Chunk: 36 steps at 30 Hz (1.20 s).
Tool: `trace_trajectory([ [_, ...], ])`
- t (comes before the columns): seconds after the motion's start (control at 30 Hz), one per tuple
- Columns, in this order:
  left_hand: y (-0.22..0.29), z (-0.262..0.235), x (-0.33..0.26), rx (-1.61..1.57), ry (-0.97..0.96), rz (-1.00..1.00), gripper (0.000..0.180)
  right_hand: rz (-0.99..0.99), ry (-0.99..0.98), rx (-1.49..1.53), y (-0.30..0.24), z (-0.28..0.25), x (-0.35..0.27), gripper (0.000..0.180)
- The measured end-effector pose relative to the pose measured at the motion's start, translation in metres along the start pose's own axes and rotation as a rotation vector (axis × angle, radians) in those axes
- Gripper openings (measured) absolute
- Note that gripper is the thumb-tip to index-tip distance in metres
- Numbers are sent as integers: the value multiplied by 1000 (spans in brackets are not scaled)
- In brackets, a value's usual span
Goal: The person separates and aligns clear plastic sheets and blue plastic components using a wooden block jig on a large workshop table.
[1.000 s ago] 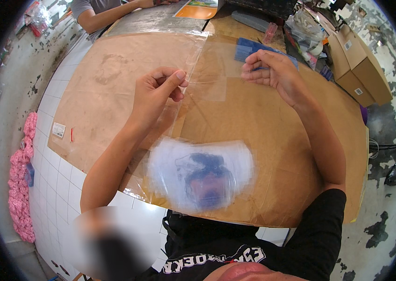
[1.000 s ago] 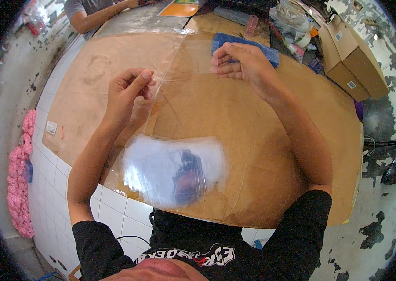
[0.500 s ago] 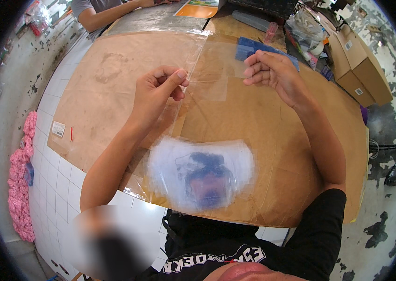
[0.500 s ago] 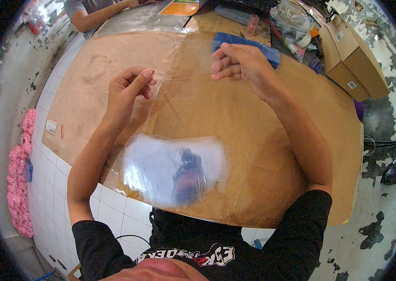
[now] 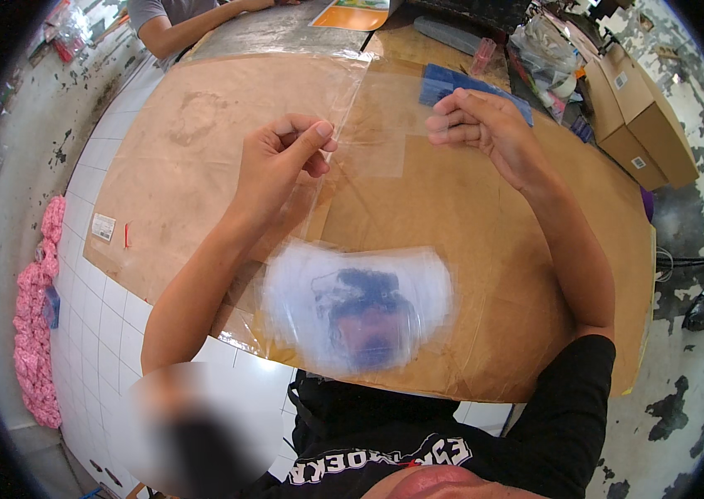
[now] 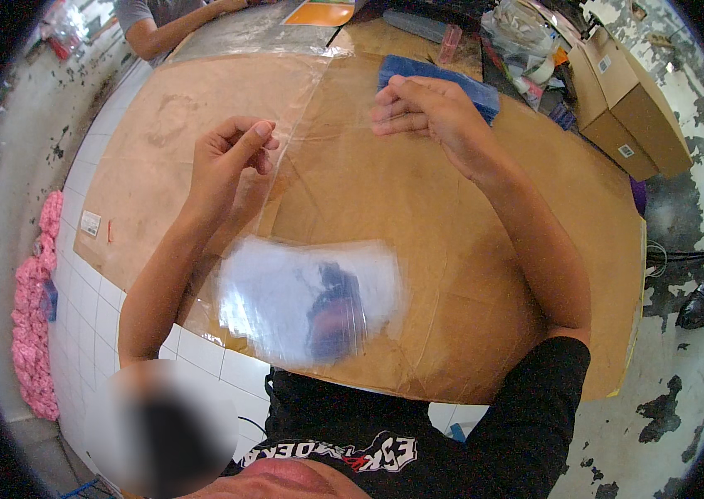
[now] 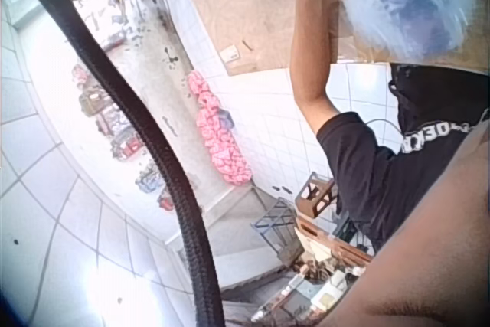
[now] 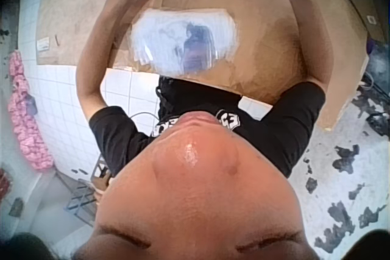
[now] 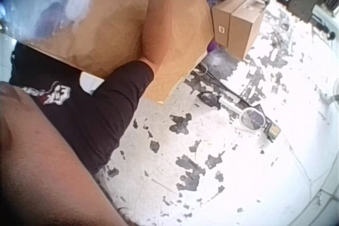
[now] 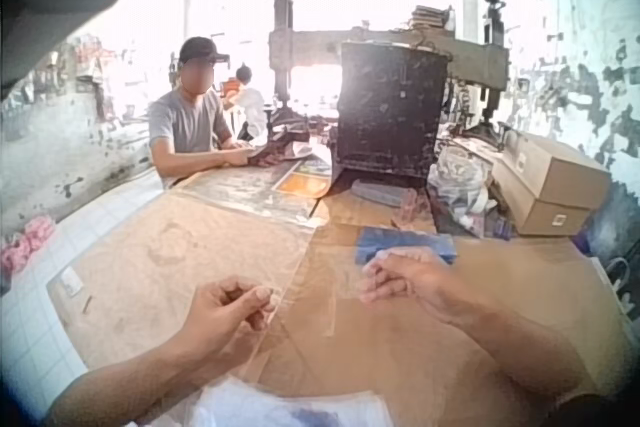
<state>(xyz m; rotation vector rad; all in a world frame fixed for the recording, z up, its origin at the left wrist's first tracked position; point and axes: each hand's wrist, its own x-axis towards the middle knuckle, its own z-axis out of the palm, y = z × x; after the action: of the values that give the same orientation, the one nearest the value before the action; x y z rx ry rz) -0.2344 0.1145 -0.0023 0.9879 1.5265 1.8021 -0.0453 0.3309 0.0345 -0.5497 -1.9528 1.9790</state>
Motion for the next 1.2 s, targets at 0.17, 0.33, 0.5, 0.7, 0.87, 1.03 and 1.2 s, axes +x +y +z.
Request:
trace_trajectory([
  [0.17, 1, 0, 0, 2, -6, -3, 15, -29, -49, 9, -1, 4, -1, 36],
  [0.33, 0, 0, 1, -2, -13, 13, 17, -73, -66, -64, 5, -4, 3, 33],
  [0.5, -2, -2, 1, 14, -22, 19, 18, -59, -64, -86, 6, 3, -1, 27],
  [0.7, -2, 1, 0, -24, -31, -11, 19, -107, -21, -116, 7, 6, -2, 23],
  [0.87, -2, 1, 1, -61, 20, -67, 24, -105, 33, -130, 10, 5, 0, 22],
  [1.03, 0, -5, 6, -18, 87, -67, 28, -95, 47, -121, 10, 4, 0, 23],
  [1.2, -1, -10, 9, -6, 119, -64, 28, -106, 35, -150, 18, 5, 4, 24],
])
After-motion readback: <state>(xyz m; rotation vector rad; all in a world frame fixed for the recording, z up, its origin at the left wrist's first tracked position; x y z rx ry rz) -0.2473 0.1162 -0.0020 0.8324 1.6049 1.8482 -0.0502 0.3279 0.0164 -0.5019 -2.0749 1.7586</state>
